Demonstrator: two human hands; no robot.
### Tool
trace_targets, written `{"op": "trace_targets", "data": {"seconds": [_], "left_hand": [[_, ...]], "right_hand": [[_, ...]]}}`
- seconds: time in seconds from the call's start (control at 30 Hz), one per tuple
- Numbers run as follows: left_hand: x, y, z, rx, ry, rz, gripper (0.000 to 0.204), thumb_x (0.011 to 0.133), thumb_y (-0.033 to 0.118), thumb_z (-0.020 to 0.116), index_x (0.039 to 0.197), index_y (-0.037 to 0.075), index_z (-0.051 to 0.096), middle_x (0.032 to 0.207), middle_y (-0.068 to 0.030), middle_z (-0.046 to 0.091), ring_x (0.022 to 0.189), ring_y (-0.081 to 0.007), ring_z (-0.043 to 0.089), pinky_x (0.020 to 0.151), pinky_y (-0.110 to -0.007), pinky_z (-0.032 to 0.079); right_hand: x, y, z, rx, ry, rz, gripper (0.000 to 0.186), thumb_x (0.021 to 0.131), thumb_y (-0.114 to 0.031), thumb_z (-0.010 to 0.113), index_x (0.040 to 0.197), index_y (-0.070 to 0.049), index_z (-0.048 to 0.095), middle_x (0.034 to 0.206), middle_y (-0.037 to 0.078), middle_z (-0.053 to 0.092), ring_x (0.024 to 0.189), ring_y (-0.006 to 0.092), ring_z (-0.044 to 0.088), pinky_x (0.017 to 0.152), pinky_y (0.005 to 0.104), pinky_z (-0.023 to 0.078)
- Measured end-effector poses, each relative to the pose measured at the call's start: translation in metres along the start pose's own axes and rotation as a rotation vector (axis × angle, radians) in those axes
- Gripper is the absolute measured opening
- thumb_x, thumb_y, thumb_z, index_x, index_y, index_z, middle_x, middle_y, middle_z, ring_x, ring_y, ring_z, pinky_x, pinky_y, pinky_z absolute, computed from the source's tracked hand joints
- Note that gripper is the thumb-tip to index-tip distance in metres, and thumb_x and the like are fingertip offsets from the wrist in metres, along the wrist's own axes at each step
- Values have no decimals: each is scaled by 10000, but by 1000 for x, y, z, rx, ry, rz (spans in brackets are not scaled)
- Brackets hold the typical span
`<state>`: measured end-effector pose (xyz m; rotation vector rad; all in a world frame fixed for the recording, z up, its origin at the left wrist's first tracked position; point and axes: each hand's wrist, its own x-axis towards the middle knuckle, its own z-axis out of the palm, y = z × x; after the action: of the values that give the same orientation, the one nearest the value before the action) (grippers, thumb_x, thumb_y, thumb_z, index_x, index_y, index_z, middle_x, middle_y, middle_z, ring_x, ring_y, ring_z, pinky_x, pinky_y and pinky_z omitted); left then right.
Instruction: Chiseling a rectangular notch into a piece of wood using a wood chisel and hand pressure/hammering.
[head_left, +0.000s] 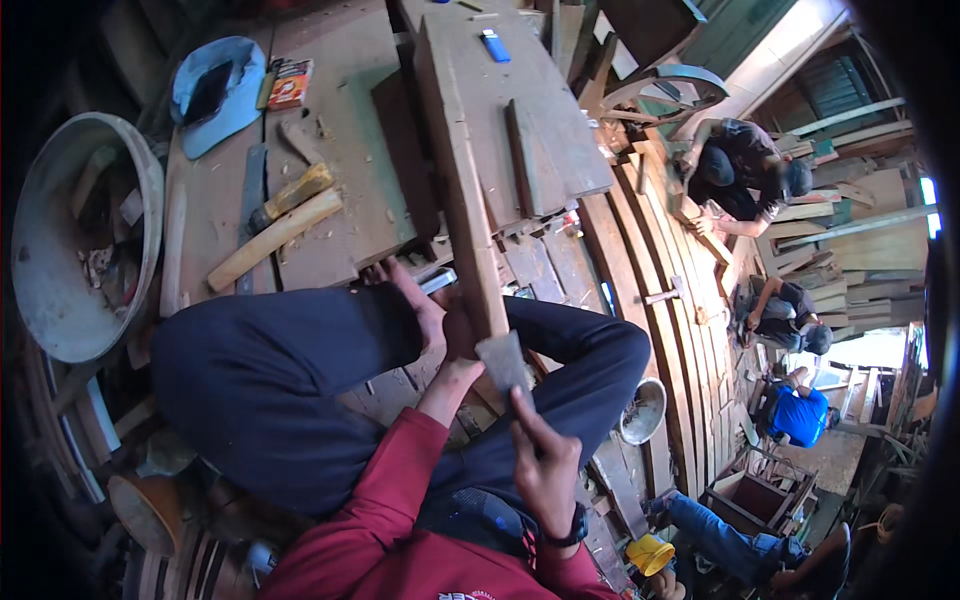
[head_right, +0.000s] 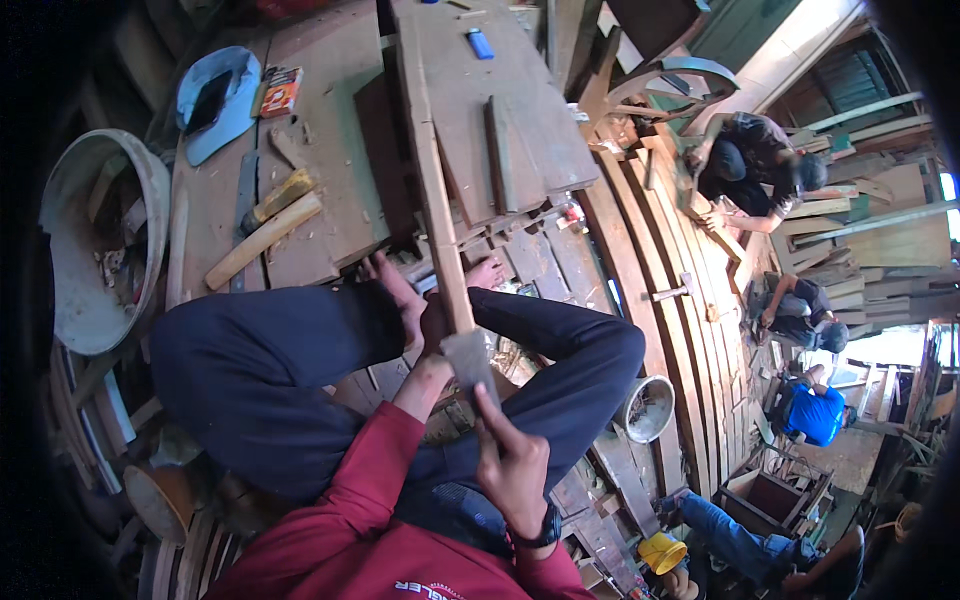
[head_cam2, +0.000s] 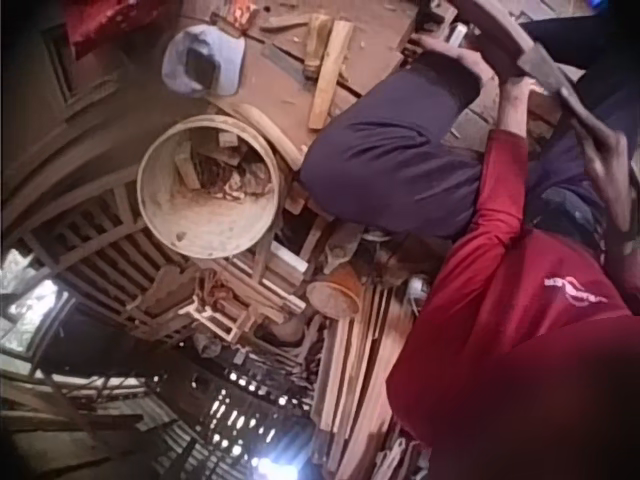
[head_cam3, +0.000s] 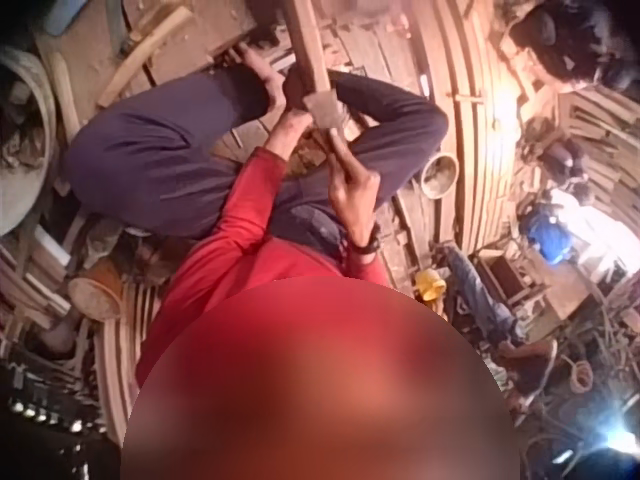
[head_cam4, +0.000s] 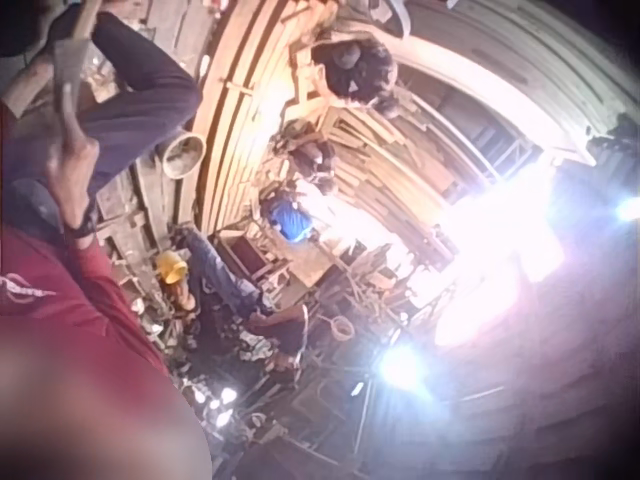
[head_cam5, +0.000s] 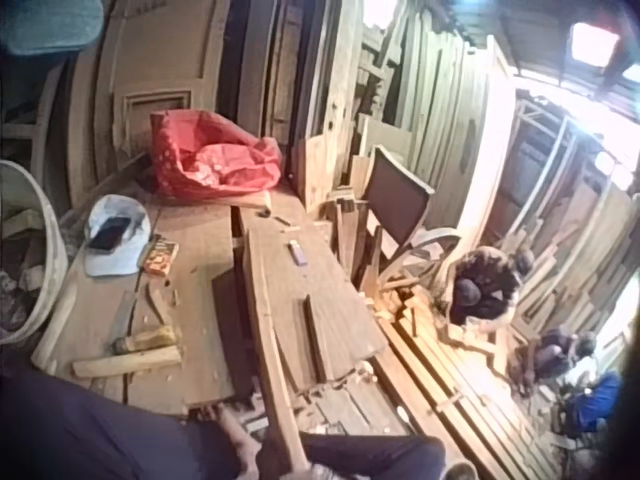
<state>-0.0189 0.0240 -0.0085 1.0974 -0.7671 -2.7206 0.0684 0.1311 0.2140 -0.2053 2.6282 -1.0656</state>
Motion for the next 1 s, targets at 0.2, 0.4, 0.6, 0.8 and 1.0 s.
{"op": "trace_targets", "data": {"seconds": [0.2,0.4,0.6,0.8,1.0], "left_hand": [[42,-9,-46,-318,-262,-143,444,1006,426,350,1032,81,630,807,-64,645,702,-203,661,663,-342,555],[3,47,-19,-60,-508,-162,398,1040,251,352,1037,49,695,617,-46,583,530,-190,634,543,-339,568],[-9,18,-19,-174,-327,-163,435,1023,406,371,1131,53,601,1008,-130,652,909,-254,672,835,-429,556],[8,-6,-27,-229,-445,-187,400,1033,383,376,1148,69,594,961,-81,650,881,-226,674,819,-394,556],[-24,37,6,-136,-257,-275,389,1008,448,388,978,129,607,778,-40,629,686,-207,665,632,-368,563]], "right_hand": [[21,-3,-7,114,-17,20,428,887,23,616,1308,-47,640,1101,259,692,934,173,731,760,283,536],[35,-5,-17,95,248,-337,604,860,-6,660,1437,-147,543,793,199,673,592,320,655,562,361,492],[39,27,-4,204,68,-361,461,899,-34,638,1356,-94,616,789,232,657,602,198,650,618,312,487],[46,13,2,160,60,-103,467,873,-179,751,1298,-19,643,1006,200,745,816,130,698,783,296,537],[70,24,34,50,128,-240,520,792,-154,824,1267,-12,666,839,215,719,712,131,683,682,294,533]]}}
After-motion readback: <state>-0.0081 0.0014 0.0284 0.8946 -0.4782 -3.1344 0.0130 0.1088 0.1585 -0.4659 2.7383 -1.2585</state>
